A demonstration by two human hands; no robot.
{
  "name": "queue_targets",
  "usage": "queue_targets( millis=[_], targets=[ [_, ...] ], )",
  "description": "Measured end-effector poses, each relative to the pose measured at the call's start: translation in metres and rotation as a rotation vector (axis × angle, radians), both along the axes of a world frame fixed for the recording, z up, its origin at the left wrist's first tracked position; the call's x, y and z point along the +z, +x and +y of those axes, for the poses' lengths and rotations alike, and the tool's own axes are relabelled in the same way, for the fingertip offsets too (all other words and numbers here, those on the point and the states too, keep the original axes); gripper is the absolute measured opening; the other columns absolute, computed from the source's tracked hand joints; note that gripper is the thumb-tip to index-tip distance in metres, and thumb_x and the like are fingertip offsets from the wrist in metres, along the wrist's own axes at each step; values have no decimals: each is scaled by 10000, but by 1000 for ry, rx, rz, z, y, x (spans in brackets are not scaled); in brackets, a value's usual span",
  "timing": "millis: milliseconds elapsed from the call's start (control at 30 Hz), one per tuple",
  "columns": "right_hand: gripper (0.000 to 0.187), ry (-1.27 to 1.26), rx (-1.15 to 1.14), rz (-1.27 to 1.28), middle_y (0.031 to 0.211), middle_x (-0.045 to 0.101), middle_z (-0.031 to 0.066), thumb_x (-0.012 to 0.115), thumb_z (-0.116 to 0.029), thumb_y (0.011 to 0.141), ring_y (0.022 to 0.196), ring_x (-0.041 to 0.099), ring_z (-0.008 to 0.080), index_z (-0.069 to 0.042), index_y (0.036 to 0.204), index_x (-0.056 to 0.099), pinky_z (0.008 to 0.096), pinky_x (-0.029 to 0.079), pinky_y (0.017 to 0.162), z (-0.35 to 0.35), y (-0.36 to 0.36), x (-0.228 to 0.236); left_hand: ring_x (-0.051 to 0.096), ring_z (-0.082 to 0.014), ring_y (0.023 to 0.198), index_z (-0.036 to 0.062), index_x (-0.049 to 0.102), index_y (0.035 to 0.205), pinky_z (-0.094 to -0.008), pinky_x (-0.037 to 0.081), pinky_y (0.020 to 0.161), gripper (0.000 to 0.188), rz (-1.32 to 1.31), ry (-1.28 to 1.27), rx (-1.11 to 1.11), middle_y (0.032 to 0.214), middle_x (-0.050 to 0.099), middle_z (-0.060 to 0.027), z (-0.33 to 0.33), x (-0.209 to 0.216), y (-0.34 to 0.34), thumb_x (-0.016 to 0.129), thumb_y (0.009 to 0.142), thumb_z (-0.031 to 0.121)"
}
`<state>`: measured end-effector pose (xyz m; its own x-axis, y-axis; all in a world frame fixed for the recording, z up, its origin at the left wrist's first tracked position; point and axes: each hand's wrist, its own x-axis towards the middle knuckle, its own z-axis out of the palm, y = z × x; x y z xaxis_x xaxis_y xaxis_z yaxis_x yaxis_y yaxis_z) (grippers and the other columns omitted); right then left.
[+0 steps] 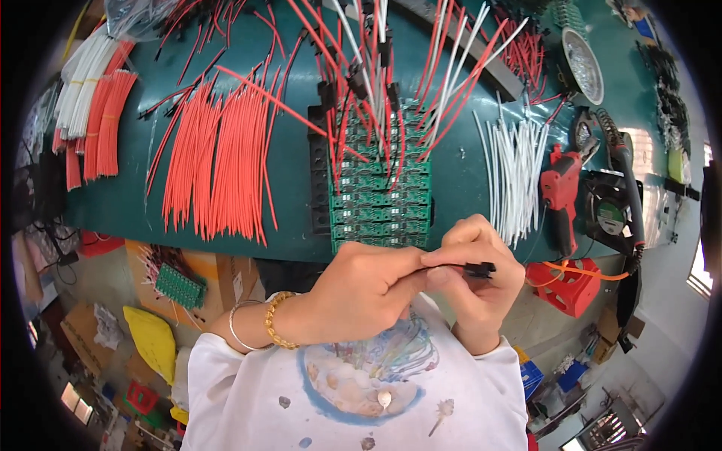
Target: The person solders wires onto multiple printed circuit boards using a soldering iron and solder wire.
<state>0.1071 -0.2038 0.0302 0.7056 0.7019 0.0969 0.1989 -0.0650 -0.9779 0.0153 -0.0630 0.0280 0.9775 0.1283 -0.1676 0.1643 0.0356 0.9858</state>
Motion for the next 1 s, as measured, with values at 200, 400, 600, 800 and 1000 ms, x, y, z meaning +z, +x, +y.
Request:
queue_targets(
  millis=[200, 400, 600, 800, 1000],
  targets=[
    [330, -30, -41, -309, 758, 607, 86, 706, 95, 560, 611, 569, 200, -36, 862, 695, 260, 436, 521, 1, -6, 3, 655, -263, 648, -2, 639, 875, -325, 534, 565, 120, -287, 311, 273, 785, 663, -123, -2, -17, -15, 657, 760, -31],
    [285, -37, 106, -560, 755, 638, 90, 712, 34, 603, 564, 570, 196, -10, 881, 671, 273, 435, 475, 8, -8, -13, 532, -161, 585, 13, 682, 877, -266, 337, 482, 366, -585, 895, 237, 834, 639, -72, 25, -18, -16, 630, 518, 61],
    [325, 9, 19, -739, 776, 640, 116, 675, 45, 582, 548, 576, 203, 34, 903, 620, 278, 449, 456, 13, -3, -32, 527, -174, 563, 3, 673, 876, -282, 363, 486, 304, -561, 952, 264, 781, 633, -69, 24, -36, -17, 637, 576, 34],
    [347, -20, 78, -641, 810, 635, 113, 644, 84, 592, 552, 578, 210, 25, 932, 602, 285, 450, 459, 13, 0, -34, 533, -192, 567, 3, 668, 867, -294, 373, 486, 286, -514, 892, 260, 780, 629, -74, 22, -41, -16, 638, 583, 9],
    [360, -1, 74, -620, 796, 628, 112, 649, 104, 584, 552, 576, 224, 21, 931, 601, 298, 455, 467, 16, 2, -35, 536, -201, 572, 5, 668, 867, -308, 378, 489, 299, -487, 866, 266, 782, 629, -75, 22, -40, -16, 632, 571, -10]
  ],
)
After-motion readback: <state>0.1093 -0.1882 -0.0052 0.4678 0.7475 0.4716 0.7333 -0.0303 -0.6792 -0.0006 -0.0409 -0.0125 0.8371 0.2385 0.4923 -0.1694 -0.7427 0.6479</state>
